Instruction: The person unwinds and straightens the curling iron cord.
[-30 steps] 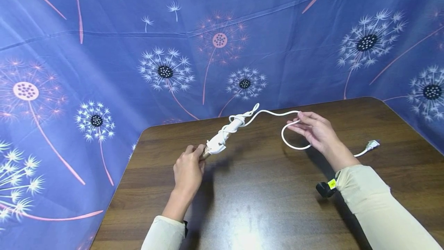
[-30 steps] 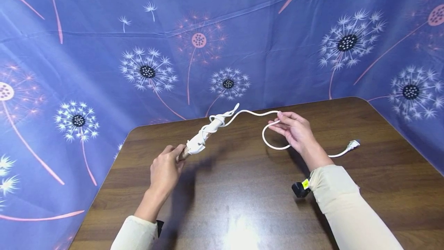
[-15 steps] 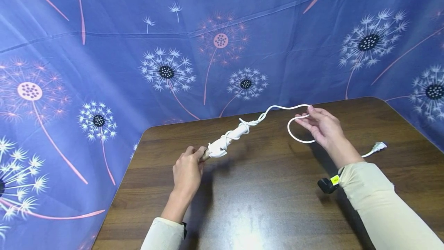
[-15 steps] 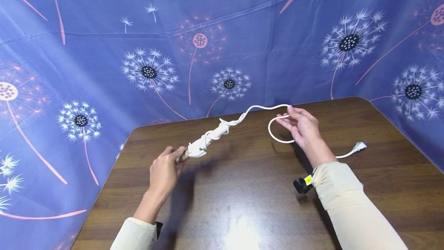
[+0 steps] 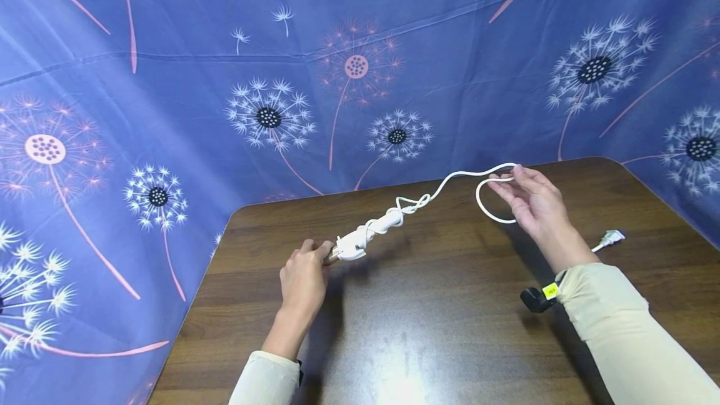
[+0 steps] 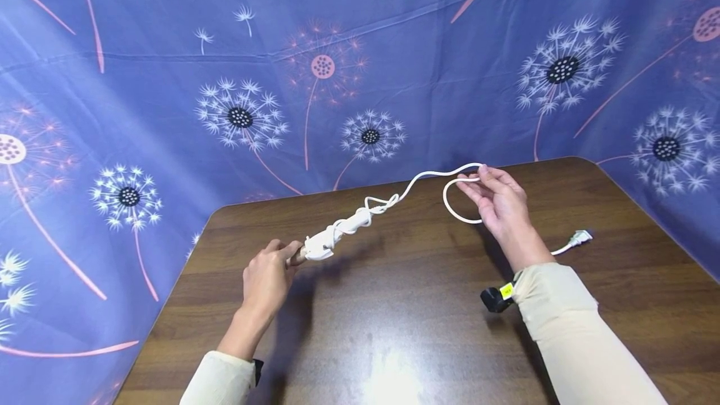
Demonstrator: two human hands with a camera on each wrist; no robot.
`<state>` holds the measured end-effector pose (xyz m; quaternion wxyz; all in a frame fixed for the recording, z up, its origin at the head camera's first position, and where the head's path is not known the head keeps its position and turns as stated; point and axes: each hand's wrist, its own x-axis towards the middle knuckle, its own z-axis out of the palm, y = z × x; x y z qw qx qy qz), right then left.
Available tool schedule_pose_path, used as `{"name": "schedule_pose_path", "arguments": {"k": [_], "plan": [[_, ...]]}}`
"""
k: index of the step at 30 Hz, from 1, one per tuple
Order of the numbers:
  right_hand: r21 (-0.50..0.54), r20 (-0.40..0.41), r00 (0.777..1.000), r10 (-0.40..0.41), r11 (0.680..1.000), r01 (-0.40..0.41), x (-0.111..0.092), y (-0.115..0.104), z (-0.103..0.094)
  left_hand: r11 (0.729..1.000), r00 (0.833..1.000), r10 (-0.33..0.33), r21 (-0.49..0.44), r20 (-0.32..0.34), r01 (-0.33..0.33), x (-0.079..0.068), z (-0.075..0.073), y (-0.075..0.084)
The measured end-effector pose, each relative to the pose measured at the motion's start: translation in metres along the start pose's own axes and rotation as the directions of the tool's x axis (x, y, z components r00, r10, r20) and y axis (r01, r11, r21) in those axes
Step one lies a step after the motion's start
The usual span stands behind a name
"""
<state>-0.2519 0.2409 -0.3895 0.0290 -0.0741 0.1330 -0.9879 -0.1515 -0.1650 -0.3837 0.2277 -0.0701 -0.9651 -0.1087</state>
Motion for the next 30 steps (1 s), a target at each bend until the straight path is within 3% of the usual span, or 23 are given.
{"name": "schedule_pose_path", "arguments": {"k": [13,21,30], "plan": [[0.097,0.013,0.997,-0.073,0.993,0.071,-0.002,-0.013,0.002,0.998,0.999,-0.044,0.053,0.017,0.043,-0.001,-0.001,-0.007],[-0.047,-0.127,0.985,-0.115,0.993,0.110,-0.005,-0.018,0.004,0.993,0.995,-0.102,0.057,0.014,0.101,-0.002,-0.001,-0.010],[-0.141,-0.213,0.961,-0.178,0.979,0.150,-0.005,-0.021,0.003,0.993,0.992,-0.116,0.019,-0.040,0.117,-0.003,-0.002,-0.017]]}}
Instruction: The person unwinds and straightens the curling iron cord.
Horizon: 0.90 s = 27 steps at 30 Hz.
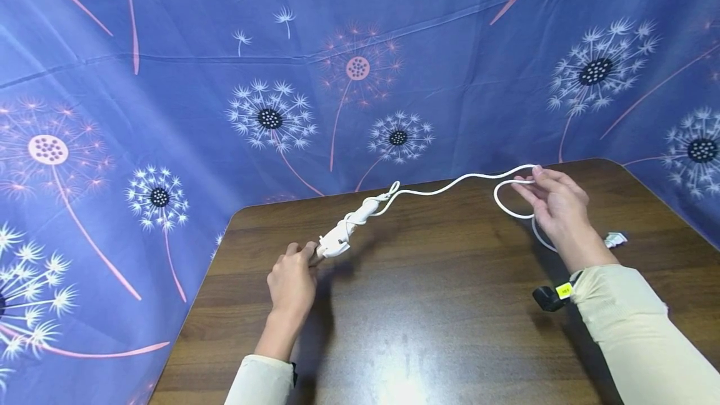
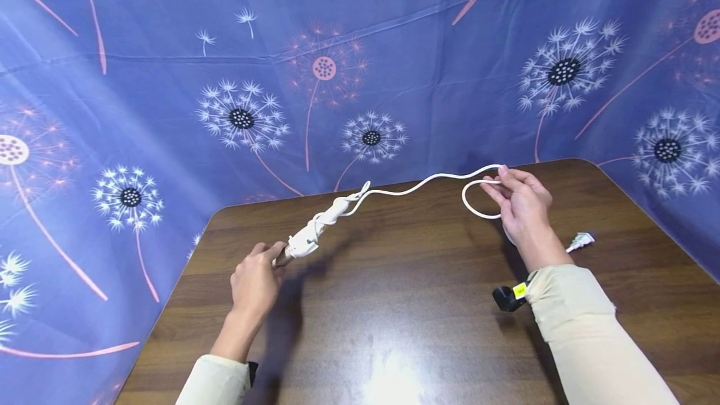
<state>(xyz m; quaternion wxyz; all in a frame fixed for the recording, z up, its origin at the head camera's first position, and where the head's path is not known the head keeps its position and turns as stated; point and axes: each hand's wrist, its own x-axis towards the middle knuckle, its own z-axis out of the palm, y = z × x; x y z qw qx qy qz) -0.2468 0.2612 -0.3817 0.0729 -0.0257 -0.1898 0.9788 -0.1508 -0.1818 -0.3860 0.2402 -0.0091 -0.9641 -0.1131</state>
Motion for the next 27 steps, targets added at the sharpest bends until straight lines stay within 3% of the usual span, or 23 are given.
{"name": "schedule_pose_path", "arguments": {"k": [11,16,23,27], "plan": [[-0.137,-0.079,0.995,-0.061,0.989,0.050,0.000,-0.003,-0.009,0.998,0.998,-0.036,-0.062,-0.052,0.033,0.003,-0.006,-0.003],[-0.233,-0.040,0.998,-0.049,0.972,0.038,0.000,-0.001,-0.013,0.997,0.998,-0.027,-0.080,-0.061,0.022,0.002,-0.007,-0.001],[-0.344,0.090,0.996,-0.018,0.938,0.048,0.002,0.007,-0.019,0.996,0.995,0.007,-0.087,-0.104,-0.016,0.003,-0.007,0.003],[-0.414,0.105,0.994,-0.010,0.909,0.053,0.001,0.010,-0.017,0.996,0.994,0.009,-0.083,-0.108,-0.018,0.004,-0.009,0.005]]}}
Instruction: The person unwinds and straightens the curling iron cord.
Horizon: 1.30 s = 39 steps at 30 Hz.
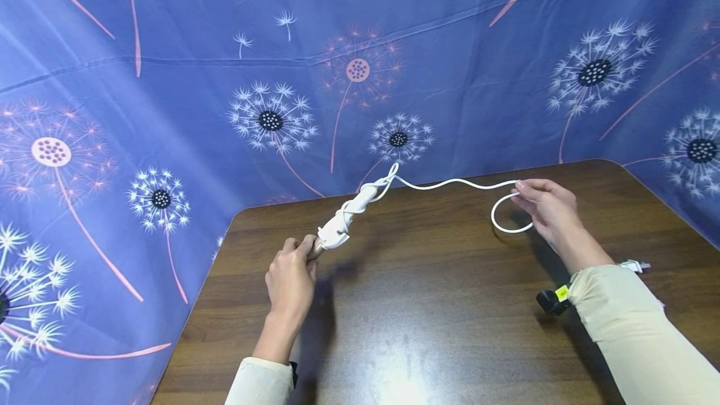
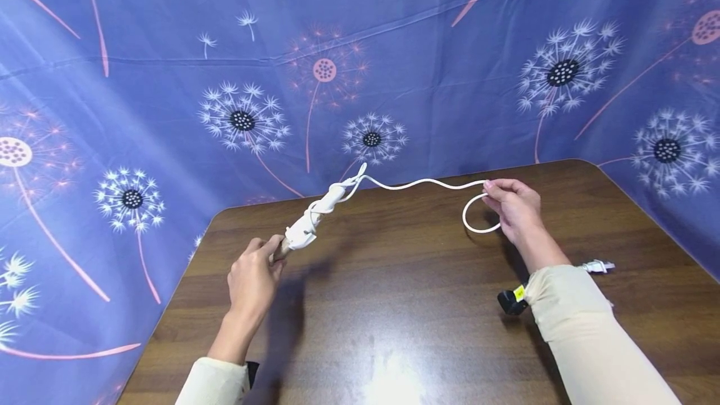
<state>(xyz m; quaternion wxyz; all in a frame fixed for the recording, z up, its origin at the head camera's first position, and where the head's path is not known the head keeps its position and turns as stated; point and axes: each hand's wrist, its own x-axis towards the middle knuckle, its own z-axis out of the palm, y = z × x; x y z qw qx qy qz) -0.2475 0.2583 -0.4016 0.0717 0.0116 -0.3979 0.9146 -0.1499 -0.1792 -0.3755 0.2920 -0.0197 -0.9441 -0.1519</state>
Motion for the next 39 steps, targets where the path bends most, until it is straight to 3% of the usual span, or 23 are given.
{"name": "schedule_pose_path", "arguments": {"k": [7,12,21,29,34,39], "plan": [[-0.197,0.025,0.998,0.057,0.979,-0.051,-0.004,0.001,0.001,1.000,1.000,0.017,-0.013,-0.016,-0.017,0.004,-0.002,0.006],[-0.285,0.010,0.998,0.055,0.957,-0.050,-0.005,0.002,0.001,0.999,0.999,0.025,-0.023,-0.027,-0.026,0.006,-0.004,0.009],[-0.225,0.046,0.998,-0.039,0.973,0.049,-0.007,0.006,0.015,0.999,1.000,0.018,-0.026,-0.015,-0.019,0.006,-0.005,0.013],[-0.151,0.221,0.970,-0.102,0.979,0.137,-0.007,0.016,0.039,0.998,0.999,0.043,-0.041,-0.019,-0.043,0.003,-0.006,0.018],[-0.183,0.296,0.952,-0.080,0.973,0.138,-0.005,0.024,0.052,0.998,0.998,0.058,-0.037,-0.017,-0.059,0.000,-0.005,0.022],[-0.307,0.329,0.944,0.021,0.948,0.086,-0.003,0.038,0.064,0.996,0.997,0.080,-0.038,-0.016,-0.080,-0.003,-0.006,0.027]]}}
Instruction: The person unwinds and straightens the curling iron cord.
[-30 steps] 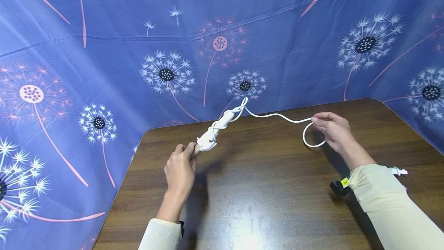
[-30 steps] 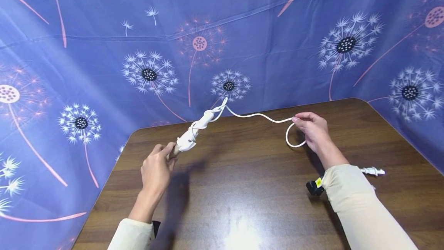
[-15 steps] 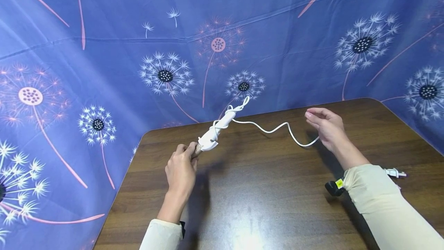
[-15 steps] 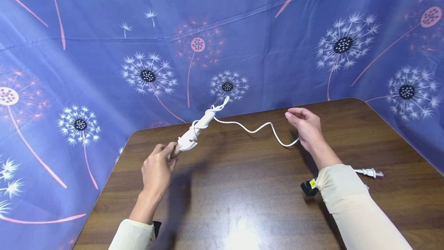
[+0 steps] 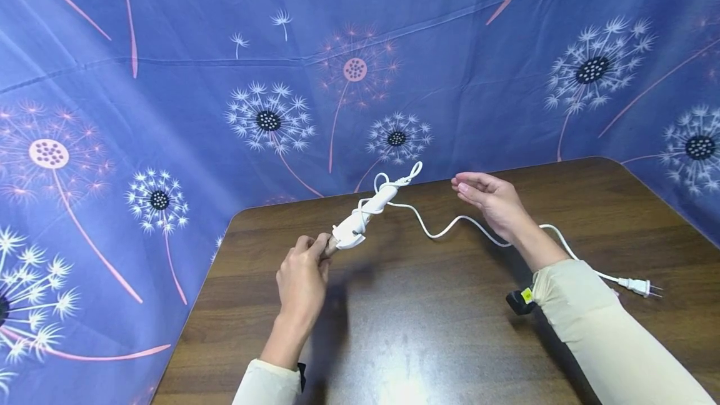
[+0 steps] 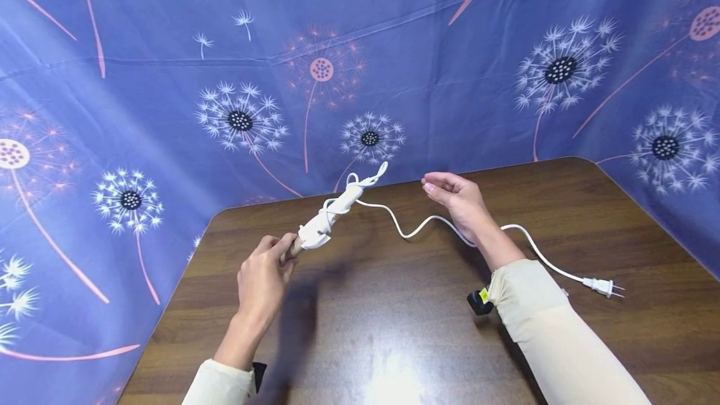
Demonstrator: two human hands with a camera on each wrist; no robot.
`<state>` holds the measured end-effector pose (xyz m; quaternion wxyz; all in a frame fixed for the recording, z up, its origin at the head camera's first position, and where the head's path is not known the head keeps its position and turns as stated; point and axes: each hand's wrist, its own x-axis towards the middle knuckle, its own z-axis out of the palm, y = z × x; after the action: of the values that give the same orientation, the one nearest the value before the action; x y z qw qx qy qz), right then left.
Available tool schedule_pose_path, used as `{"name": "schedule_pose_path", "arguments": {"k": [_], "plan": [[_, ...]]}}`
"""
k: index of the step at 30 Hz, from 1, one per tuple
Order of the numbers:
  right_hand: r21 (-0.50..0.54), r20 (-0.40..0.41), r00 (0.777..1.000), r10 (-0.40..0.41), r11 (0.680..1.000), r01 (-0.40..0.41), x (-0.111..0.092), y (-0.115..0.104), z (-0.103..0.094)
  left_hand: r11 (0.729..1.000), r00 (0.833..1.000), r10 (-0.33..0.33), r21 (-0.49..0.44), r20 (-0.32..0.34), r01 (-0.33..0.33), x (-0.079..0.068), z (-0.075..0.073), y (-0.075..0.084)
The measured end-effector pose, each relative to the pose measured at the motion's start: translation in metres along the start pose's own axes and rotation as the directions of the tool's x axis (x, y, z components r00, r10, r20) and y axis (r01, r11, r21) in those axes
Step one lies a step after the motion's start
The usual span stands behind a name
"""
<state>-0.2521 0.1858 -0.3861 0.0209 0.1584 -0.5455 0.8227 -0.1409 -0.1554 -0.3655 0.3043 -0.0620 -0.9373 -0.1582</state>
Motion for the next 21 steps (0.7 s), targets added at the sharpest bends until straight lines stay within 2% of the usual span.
{"name": "schedule_pose_path", "arguments": {"k": [5,12,16,21], "plan": [[-0.130,0.057,0.992,0.112,0.986,-0.104,0.005,0.010,0.009,1.000,1.000,0.024,-0.006,0.001,-0.024,-0.001,-0.003,0.006],[-0.303,0.058,0.971,0.234,0.930,-0.206,0.012,0.017,0.018,0.999,0.999,0.039,-0.004,0.021,-0.039,-0.001,-0.004,0.014],[-0.349,0.044,0.965,0.258,0.909,-0.227,0.014,0.020,0.022,0.999,0.998,0.048,-0.002,0.030,-0.048,0.000,-0.004,0.017],[-0.377,0.030,0.968,0.248,0.900,-0.219,0.015,0.024,0.027,0.998,0.998,0.060,-0.009,0.035,-0.060,-0.002,-0.004,0.021]]}}
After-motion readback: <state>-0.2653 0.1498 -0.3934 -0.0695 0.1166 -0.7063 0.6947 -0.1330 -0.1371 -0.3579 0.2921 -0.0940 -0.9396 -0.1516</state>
